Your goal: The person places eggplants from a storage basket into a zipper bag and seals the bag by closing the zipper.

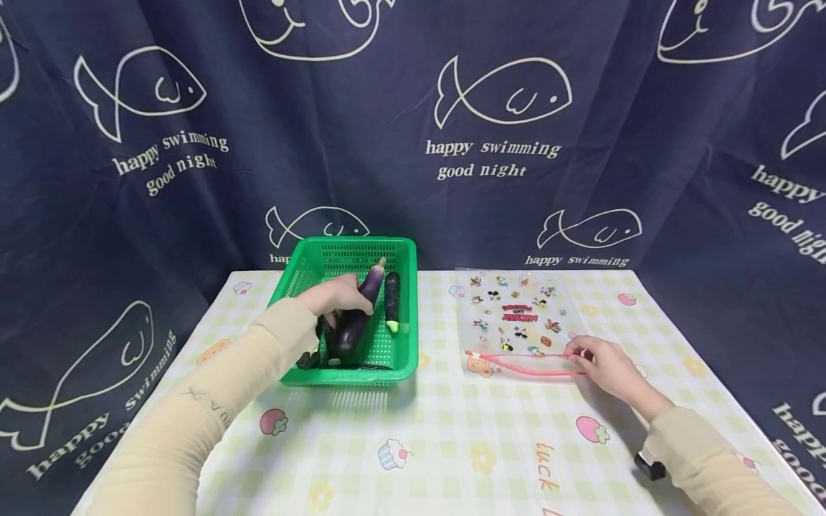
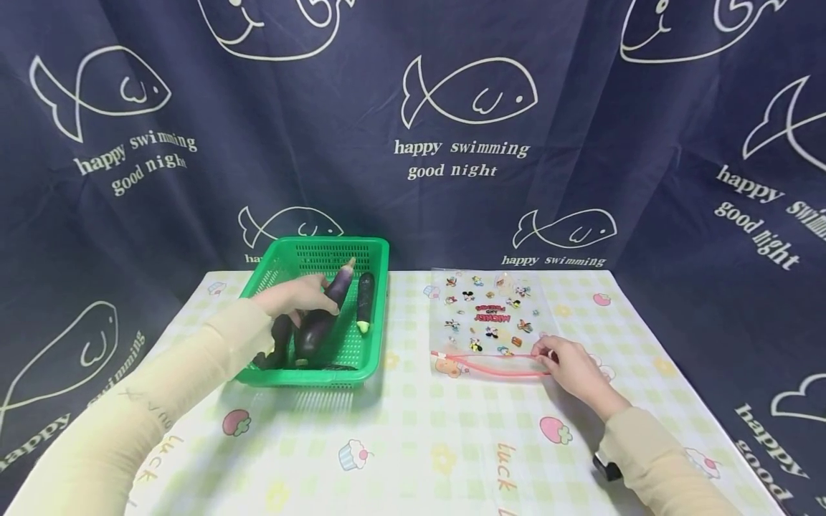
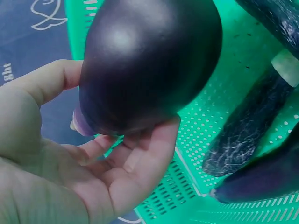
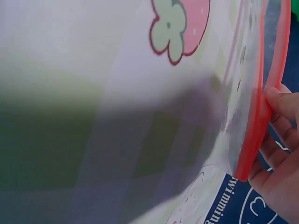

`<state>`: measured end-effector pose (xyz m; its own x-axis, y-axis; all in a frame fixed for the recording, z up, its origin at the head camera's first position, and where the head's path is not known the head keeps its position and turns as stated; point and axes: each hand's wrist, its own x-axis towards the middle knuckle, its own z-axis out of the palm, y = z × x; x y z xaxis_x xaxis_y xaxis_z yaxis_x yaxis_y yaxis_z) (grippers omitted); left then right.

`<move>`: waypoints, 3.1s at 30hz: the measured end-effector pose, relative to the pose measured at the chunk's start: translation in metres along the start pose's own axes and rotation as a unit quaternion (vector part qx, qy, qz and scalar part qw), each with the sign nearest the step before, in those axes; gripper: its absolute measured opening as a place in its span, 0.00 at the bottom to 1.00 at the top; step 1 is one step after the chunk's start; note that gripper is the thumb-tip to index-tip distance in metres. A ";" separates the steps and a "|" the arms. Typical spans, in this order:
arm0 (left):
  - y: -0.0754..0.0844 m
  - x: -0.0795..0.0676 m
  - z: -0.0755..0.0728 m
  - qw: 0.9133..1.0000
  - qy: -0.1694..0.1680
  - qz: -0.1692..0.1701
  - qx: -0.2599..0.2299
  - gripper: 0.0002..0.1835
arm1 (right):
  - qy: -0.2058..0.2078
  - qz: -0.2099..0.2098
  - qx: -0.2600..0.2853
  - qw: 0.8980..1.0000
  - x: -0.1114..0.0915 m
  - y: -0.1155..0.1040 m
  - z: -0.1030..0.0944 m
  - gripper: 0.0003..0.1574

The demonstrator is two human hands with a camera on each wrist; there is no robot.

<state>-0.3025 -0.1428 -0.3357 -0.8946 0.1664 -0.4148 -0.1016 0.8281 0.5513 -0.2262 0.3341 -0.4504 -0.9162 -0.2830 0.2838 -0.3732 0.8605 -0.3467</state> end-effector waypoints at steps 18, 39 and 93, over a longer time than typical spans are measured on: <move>0.001 -0.025 -0.003 0.997 0.017 0.060 -0.033 0.34 | -0.037 0.054 0.080 0.995 0.002 -0.001 0.005 0.06; 0.020 -0.060 0.014 0.985 0.060 0.149 -0.058 0.35 | 0.021 0.084 0.097 0.991 -0.001 -0.004 0.006 0.05; 0.087 -0.058 0.102 0.963 0.064 0.250 0.074 0.28 | 0.173 0.007 0.042 0.984 0.002 -0.029 0.014 0.06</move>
<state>-0.2154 -0.0254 -0.3374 -0.8629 0.5047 -0.0259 0.4109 0.7305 0.5455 -0.2190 0.3030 -0.4528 -0.8221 -0.0983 0.5608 -0.3850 0.8216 -0.4203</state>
